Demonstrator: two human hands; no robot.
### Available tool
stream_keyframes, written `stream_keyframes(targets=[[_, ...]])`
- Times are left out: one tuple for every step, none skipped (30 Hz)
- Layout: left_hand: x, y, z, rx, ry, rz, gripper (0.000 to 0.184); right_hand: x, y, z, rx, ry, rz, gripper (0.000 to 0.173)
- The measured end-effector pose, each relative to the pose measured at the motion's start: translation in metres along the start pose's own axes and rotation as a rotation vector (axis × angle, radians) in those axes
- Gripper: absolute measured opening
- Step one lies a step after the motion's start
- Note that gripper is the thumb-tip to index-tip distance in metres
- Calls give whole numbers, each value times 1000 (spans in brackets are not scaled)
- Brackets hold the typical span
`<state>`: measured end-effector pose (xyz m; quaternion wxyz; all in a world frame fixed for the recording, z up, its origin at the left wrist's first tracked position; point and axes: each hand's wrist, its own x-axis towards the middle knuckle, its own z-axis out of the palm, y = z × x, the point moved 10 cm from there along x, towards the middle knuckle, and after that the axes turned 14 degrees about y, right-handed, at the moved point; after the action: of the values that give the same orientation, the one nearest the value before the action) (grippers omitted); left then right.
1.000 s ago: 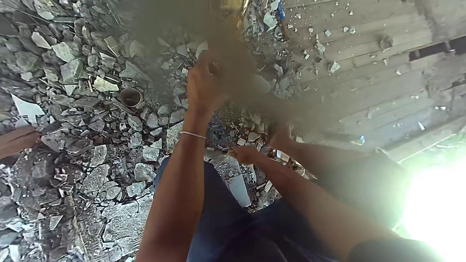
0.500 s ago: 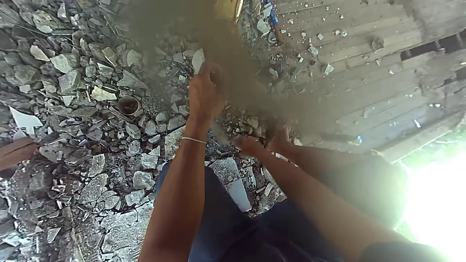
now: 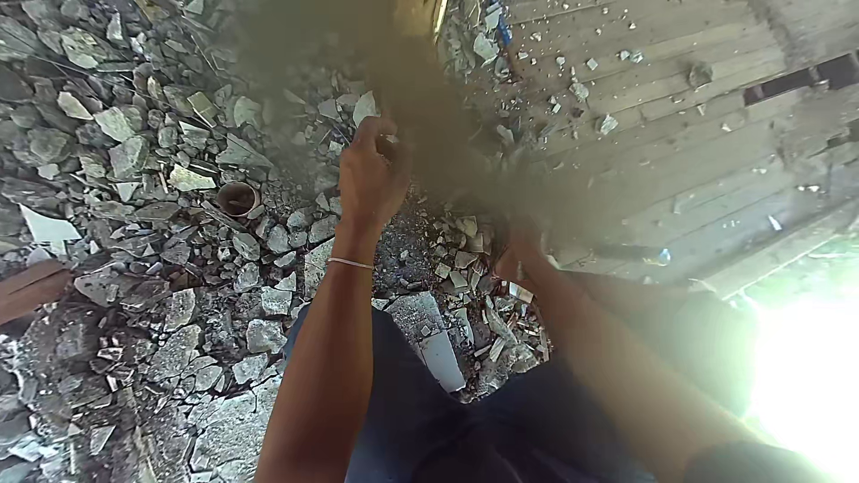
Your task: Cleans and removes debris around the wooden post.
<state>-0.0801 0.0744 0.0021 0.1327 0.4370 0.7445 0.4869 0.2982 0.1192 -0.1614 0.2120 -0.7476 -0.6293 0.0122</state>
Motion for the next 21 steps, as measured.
stream_keyframes(targets=[[0, 1, 4, -2, 1, -3, 30, -14, 7, 30, 17, -152, -55, 56], [0, 2, 9, -3, -4, -6, 30, -34, 1, 57, 29, -438, -88, 60], [-1, 4, 13, 6, -12, -7, 30, -63, -8, 82, 33, -677, -142, 61], [-1, 6, 16, 18, -19, -3, 30, -95, -17, 104, -20, -873, -244, 61], [-2, 8, 18, 30, -24, 7, 29, -126, -27, 116, -107, -1016, -378, 66], [-3, 10, 20, 38, -33, 18, 28, -150, -30, 124, -206, -1101, -516, 69], [-4, 9, 20, 40, -38, 22, 28, -161, -27, 127, -285, -1131, -603, 69], [-5, 7, 18, 41, -40, 15, 28, -157, -18, 124, -333, -1113, -613, 66], [-5, 4, 14, 37, -34, 6, 28, -141, -5, 118, -350, -1077, -559, 63], [-4, 2, 10, 31, -25, -1, 28, -118, 7, 110, -352, -1042, -478, 62], [-3, -1, 4, 26, -14, -5, 29, -96, 18, 102, -351, -1004, -379, 60], [-5, -3, 0, 23, -11, -13, 30, -78, 30, 96, -330, -943, -256, 62], [-6, -6, -3, 19, -6, -24, 30, -60, 40, 94, -269, -843, -133, 61], [-4, -8, -5, 17, -1, -31, 30, -45, 53, 96, -173, -715, -9, 60], [-5, -9, -4, 19, -5, -36, 29, -35, 68, 95, -98, -592, 130, 63], [-4, -7, -4, 24, -8, -38, 29, -24, 68, 92, -60, -529, 211, 66], [-2, -4, -5, 26, -11, -29, 30, -18, 57, 88, -37, -526, 256, 68], [-3, -2, -5, 24, -14, -17, 30, -18, 38, 82, -18, -560, 264, 71], [-2, -1, -5, 22, -15, -11, 30, -20, 15, 78, 8, -576, 236, 74], [-1, 0, -4, 15, -15, -13, 30, -26, -10, 75, 69, -593, 234, 73], [-1, 1, -4, 10, -14, -21, 30, -37, -29, 76, 142, -600, 250, 74]])
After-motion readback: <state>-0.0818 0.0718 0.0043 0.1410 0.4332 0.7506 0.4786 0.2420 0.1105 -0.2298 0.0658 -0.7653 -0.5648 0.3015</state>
